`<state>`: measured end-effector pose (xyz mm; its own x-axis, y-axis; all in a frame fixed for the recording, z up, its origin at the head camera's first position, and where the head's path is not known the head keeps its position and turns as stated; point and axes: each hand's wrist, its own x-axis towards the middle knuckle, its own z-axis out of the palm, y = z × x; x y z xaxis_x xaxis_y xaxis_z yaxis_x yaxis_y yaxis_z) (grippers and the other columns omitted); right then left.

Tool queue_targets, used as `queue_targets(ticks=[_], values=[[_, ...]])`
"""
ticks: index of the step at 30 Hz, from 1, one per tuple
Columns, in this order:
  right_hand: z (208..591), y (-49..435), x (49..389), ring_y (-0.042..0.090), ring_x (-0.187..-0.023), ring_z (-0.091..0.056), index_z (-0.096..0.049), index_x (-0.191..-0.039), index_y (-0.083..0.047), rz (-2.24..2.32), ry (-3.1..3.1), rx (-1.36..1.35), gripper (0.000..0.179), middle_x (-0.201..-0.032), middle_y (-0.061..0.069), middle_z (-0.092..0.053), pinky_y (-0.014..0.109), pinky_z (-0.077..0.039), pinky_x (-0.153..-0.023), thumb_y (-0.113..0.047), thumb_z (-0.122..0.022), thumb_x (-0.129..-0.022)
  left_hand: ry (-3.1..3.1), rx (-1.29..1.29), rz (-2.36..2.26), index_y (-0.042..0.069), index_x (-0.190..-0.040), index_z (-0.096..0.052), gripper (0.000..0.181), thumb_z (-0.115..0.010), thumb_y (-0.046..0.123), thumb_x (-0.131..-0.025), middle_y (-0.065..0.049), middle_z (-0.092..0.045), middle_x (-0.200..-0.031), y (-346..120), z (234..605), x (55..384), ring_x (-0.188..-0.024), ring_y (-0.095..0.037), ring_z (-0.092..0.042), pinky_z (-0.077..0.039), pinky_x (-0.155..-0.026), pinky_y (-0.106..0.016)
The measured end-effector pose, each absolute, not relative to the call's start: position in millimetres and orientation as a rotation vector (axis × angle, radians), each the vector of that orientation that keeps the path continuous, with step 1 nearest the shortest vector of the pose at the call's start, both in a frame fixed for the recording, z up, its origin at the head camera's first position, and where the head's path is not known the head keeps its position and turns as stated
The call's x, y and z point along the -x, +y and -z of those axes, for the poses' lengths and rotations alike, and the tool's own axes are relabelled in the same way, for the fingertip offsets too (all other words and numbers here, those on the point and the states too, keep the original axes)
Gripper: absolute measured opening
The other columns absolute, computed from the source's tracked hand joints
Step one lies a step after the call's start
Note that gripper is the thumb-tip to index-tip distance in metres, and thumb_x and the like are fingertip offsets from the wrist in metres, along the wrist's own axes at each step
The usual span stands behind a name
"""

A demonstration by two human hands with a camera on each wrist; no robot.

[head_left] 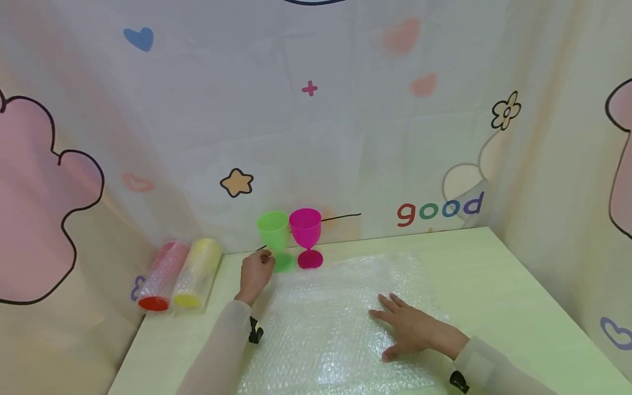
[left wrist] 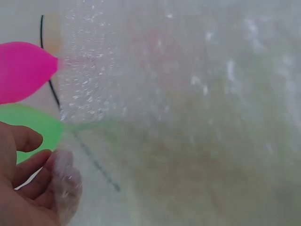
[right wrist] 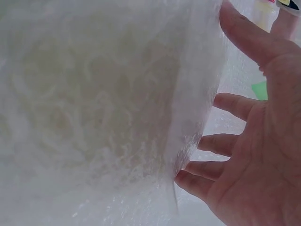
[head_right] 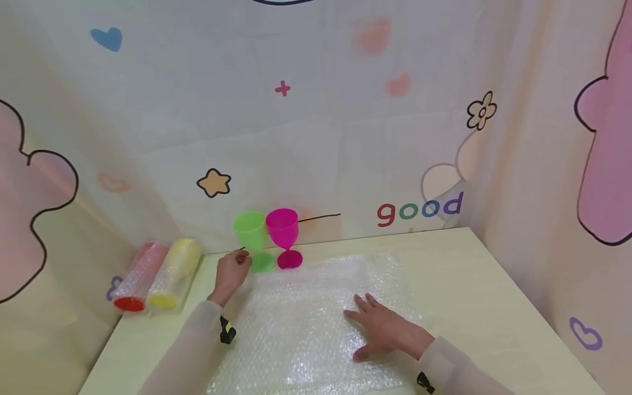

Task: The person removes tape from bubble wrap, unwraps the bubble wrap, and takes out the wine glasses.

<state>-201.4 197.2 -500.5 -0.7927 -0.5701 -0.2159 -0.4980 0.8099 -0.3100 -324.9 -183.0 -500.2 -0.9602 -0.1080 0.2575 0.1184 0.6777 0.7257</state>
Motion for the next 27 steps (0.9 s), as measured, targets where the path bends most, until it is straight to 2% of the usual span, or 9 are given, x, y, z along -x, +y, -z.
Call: queue_targets(ticks=[6,10,15,20,27], values=[[505.4,198.0,202.9,0.050,-0.147,-0.019,-0.041,-0.149,-0.015,0.317,2.698,0.811,0.101,-0.161,0.022,-0.023,0.061,-0.035,-0.111,-0.063,-0.077,-0.068,-2.562,0.092,1.138,0.005,-0.117,-0.068,0.026,-0.058,0.019,-0.097,-0.013,-0.072,-0.111,-199.1,472.3,286.0,-0.097,-0.027,-0.068,-0.055,-0.080,-0.043],[502.3,197.9,202.4,0.051,-0.147,-0.020,-0.042,-0.149,-0.014,0.306,2.706,0.824,0.101,-0.161,0.024,-0.024,0.062,-0.035,-0.111,-0.062,-0.077,-0.068,-2.621,0.128,1.043,0.008,-0.123,-0.065,0.031,-0.060,0.023,-0.096,-0.013,-0.068,-0.123,-207.5,459.3,260.7,-0.108,-0.030,-0.066,-0.054,-0.086,-0.046],[499.1,199.1,200.7,0.052,-0.146,-0.020,-0.042,-0.149,-0.013,0.335,2.706,0.819,0.100,-0.160,0.025,-0.024,0.064,-0.035,-0.110,-0.060,-0.078,-0.068,-2.678,0.146,0.871,0.009,-0.129,-0.062,0.039,-0.062,0.026,-0.094,-0.015,-0.063,-0.131,-218.8,457.3,238.7,-0.115,-0.035,-0.062,-0.052,-0.087,-0.053],[499.9,199.0,199.8,0.053,-0.145,-0.021,-0.042,-0.148,-0.013,0.344,2.712,0.826,0.101,-0.160,0.025,-0.025,0.064,-0.035,-0.109,-0.061,-0.078,-0.067,-2.712,0.144,0.725,0.007,-0.135,-0.055,0.047,-0.064,0.028,-0.093,-0.018,-0.055,-0.140,-237.3,457.2,231.9,-0.126,-0.040,-0.053,-0.049,-0.092,-0.058],[500.3,199.2,199.2,0.052,-0.145,-0.022,-0.043,-0.148,-0.013,0.334,2.719,0.842,0.101,-0.159,0.026,-0.025,0.064,-0.037,-0.108,-0.062,-0.078,-0.067,-2.706,0.092,0.662,0.003,-0.141,-0.045,0.059,-0.063,0.029,-0.092,-0.026,-0.044,-0.147,-273.5,455.7,241.9,-0.133,-0.047,-0.042,-0.042,-0.100,-0.065]])
